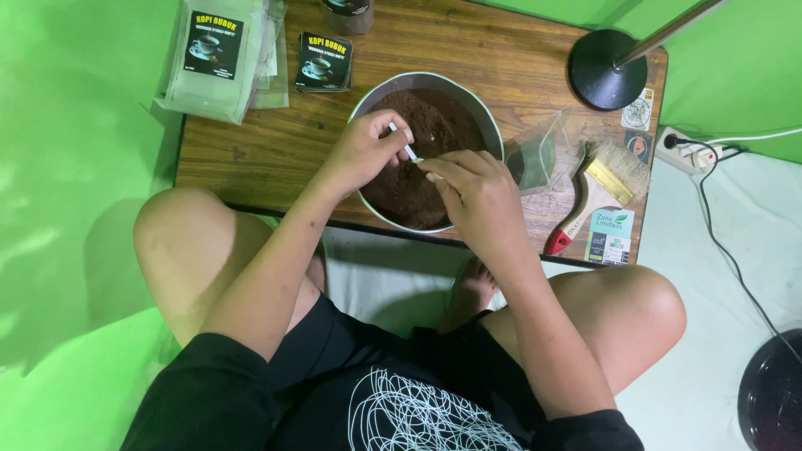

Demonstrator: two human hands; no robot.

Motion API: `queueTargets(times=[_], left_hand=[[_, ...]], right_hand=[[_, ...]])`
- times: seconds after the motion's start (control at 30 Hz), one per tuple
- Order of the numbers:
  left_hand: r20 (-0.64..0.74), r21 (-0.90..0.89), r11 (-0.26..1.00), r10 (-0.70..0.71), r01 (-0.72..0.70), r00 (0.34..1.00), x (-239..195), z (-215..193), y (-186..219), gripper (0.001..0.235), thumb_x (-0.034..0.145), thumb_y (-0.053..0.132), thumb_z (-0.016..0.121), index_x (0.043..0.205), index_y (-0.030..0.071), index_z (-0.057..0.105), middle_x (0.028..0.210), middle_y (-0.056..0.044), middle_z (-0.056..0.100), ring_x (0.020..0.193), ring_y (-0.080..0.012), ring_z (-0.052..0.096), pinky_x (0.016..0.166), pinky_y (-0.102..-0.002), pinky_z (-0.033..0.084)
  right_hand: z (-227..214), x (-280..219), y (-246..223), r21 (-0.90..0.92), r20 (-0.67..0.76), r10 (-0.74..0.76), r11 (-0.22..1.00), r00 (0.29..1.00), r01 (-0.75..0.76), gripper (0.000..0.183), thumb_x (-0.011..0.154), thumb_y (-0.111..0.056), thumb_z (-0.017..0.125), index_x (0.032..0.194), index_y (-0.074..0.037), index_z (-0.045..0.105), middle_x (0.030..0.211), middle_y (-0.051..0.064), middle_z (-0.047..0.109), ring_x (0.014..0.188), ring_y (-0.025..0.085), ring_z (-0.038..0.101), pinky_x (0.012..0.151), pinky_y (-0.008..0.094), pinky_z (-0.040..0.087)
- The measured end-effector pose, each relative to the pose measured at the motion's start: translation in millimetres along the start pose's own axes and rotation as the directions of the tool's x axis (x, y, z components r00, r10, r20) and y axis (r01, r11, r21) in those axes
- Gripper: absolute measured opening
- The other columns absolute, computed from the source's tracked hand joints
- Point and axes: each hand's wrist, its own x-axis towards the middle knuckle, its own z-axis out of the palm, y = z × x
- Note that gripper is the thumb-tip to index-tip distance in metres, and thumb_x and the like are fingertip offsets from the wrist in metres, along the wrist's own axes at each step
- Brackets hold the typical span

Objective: The person transfers ground coffee from a bowl into small plastic bags by scooping it with a spoon and pouring it into the bags, then shaking the bags to settle the contents. The process is repeated until the bags are filled.

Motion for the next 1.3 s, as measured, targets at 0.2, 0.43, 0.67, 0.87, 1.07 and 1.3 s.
queueTargets(times=[0.2, 0.43, 0.67, 0.87, 1.07, 1.3], left_hand=[[0.005, -0.021, 1.000, 0.015, -0.015, 1.000, 0.4, -2.6, 0.4, 0.014, 0.095, 0.020, 0.062, 0.091, 0.011, 0.072, 0.071, -0.007, 0.072, 0.061, -0.0111, 0.066, 0.063, -0.021, 0.050], [-0.024, -0.051, 0.999, 0.003, -0.005, 1.000, 1.1, -0.7, 3.0, 0.012, 0.093, 0.019, 0.063, 0.090, 0.011, 0.073, 0.069, -0.007, 0.071, 0.060, -0.0106, 0.065, 0.061, -0.021, 0.049], [-0.129, -0.090, 0.995, 0.025, -0.036, 0.991, -1.1, -6.3, 10.5, 0.012, 0.093, 0.019, 0.063, 0.090, 0.011, 0.072, 0.069, -0.008, 0.069, 0.061, -0.0113, 0.064, 0.063, -0.021, 0.049], [-0.164, -0.090, 0.994, 0.041, -0.057, 0.986, 1.6, -12.7, 7.0, 0.013, 0.093, 0.020, 0.063, 0.090, 0.011, 0.073, 0.069, -0.009, 0.069, 0.061, -0.0117, 0.064, 0.062, -0.022, 0.051], [-0.181, -0.155, 0.986, 0.025, -0.054, 0.983, 8.0, -9.6, 0.7, 0.014, 0.093, 0.019, 0.063, 0.090, 0.010, 0.073, 0.069, -0.011, 0.069, 0.059, -0.0120, 0.062, 0.059, -0.022, 0.051], [-0.103, -0.476, 0.879, -0.014, -0.037, 0.995, 11.7, -4.9, 35.0, 0.007, 0.100, 0.010, 0.060, 0.100, 0.005, 0.066, 0.086, -0.006, 0.068, 0.071, -0.0092, 0.060, 0.066, -0.020, 0.050]], right_hand=[[-2.1, -5.2, 1.8, -0.019, -0.015, -0.001, 1.000, 1.000, 0.001, 0.013, 0.098, -0.008, 0.072, 0.107, -0.012, 0.081, 0.094, 0.008, 0.073, 0.089, 0.029, 0.070, 0.077, 0.040, 0.056], [-2.6, -8.5, 6.9, -0.028, -0.054, 0.083, 0.996, 0.995, -0.084, 0.014, 0.101, -0.008, 0.071, 0.110, -0.012, 0.081, 0.093, 0.007, 0.073, 0.087, 0.026, 0.071, 0.077, 0.037, 0.058], [35.9, -24.0, 36.5, -0.162, -0.018, 0.121, 0.979, 0.993, -0.122, 0.008, 0.092, -0.011, 0.076, 0.097, -0.013, 0.081, 0.080, 0.007, 0.071, 0.078, 0.028, 0.072, 0.073, 0.037, 0.057], [32.8, -34.0, 35.0, -0.205, 0.149, 0.091, 0.977, 0.985, -0.060, 0.015, 0.087, -0.019, 0.077, 0.100, -0.015, 0.083, 0.089, 0.008, 0.076, 0.089, 0.029, 0.071, 0.082, 0.041, 0.054], [-2.7, -30.3, 9.3, 0.030, 0.215, 0.068, 0.997, 0.974, -0.077, 0.037, 0.081, -0.019, 0.076, 0.116, -0.008, 0.078, 0.112, 0.013, 0.074, 0.102, 0.038, 0.067, 0.084, 0.047, 0.053], [-58.6, -48.0, 30.1, -0.017, -0.400, -0.016, 1.000, 0.916, 0.010, 0.051, 0.076, -0.006, 0.086, 0.122, -0.005, 0.064, 0.127, 0.016, 0.049, 0.120, 0.034, 0.047, 0.101, 0.046, 0.043]])
